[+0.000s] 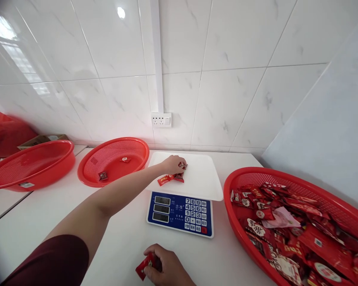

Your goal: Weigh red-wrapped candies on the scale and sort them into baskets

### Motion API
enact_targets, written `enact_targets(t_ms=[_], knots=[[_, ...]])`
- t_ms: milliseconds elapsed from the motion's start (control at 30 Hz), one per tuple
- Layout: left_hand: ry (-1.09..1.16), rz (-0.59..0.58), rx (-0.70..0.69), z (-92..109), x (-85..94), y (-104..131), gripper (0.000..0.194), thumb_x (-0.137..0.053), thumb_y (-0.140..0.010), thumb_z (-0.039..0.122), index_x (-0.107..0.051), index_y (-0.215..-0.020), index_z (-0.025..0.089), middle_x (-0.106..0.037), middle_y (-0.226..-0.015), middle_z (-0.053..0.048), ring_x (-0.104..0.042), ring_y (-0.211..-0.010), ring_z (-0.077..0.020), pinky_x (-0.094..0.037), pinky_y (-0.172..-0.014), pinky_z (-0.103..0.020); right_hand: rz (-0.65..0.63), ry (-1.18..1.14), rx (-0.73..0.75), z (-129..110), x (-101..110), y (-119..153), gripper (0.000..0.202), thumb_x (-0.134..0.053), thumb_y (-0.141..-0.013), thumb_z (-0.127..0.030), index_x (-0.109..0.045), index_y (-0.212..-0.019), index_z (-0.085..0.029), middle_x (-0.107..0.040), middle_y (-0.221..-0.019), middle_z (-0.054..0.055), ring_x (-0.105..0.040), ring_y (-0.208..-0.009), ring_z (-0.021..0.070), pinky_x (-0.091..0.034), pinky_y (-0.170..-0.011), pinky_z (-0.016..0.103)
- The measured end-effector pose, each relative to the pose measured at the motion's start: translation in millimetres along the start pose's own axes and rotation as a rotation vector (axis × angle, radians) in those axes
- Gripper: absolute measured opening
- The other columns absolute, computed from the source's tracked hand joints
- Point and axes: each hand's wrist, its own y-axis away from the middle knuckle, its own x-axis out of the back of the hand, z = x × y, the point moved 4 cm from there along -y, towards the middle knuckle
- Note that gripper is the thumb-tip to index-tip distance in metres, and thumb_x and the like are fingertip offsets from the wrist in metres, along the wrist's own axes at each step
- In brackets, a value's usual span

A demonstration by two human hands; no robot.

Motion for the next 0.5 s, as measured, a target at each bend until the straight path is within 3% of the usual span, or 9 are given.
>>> enact_targets(t_ms=[167, 333, 433, 500], knots=[[0.078, 0.173, 0.039, -24, 18.0, 8, 0.025, -0.047, -0.078, 0.014, -0.064, -0.096, 0.019, -0.068, -0.098, -0.004, -0.060, -0.088, -0.0179, -0.047, -0.073, -0.026, -0.010, 0.011, 0.031, -1, -1, 2, 0.035, -0.060, -0.071, -0.032, -0.062, -0.104, -0.019, -0.063, -0.081, 0.001, -0.053, -0.072, 0.0144, -0.043, -0.068, 0.025], [-0.027, 0.383, 0.152, -72, 72.0, 58, 0.024, -0.046, -0.081, 0.016, -0.064, -0.096, 0.021, -0.068, -0.100, -0.006, -0.061, -0.090, -0.0215, -0.046, -0.074, -0.030, -0.052, 0.012, 0.063, 2, -1, 1, 0.035, -0.059, -0.072, -0.028, -0.061, -0.107, -0.020, -0.063, -0.079, 0.000, -0.052, -0.070, 0.0134, -0.042, -0.068, 0.024], [-0.162, 0.335, 0.299, -101, 96.7, 93, 0.027, -0.042, -0.087, 0.025, -0.062, -0.104, 0.020, -0.065, -0.107, -0.010, -0.060, -0.099, -0.0266, -0.047, -0.078, -0.035, -0.068, 0.038, 0.068, 3, -2, 1, 0.037, -0.059, -0.073, -0.028, -0.061, -0.109, -0.021, -0.065, -0.086, 0.002, -0.054, -0.073, 0.0142, -0.043, -0.070, 0.024], [-0.183, 0.259, 0.368, -109, 99.3, 109, 0.037, -0.042, -0.088, 0.037, -0.055, -0.119, 0.020, -0.058, -0.123, -0.013, -0.053, -0.112, -0.0315, -0.046, -0.083, -0.039, -0.071, 0.060, 0.055, 3, -2, 1, 0.036, -0.058, -0.074, -0.030, -0.061, -0.109, -0.021, -0.066, -0.091, 0.003, -0.055, -0.077, 0.0154, -0.043, -0.071, 0.025]])
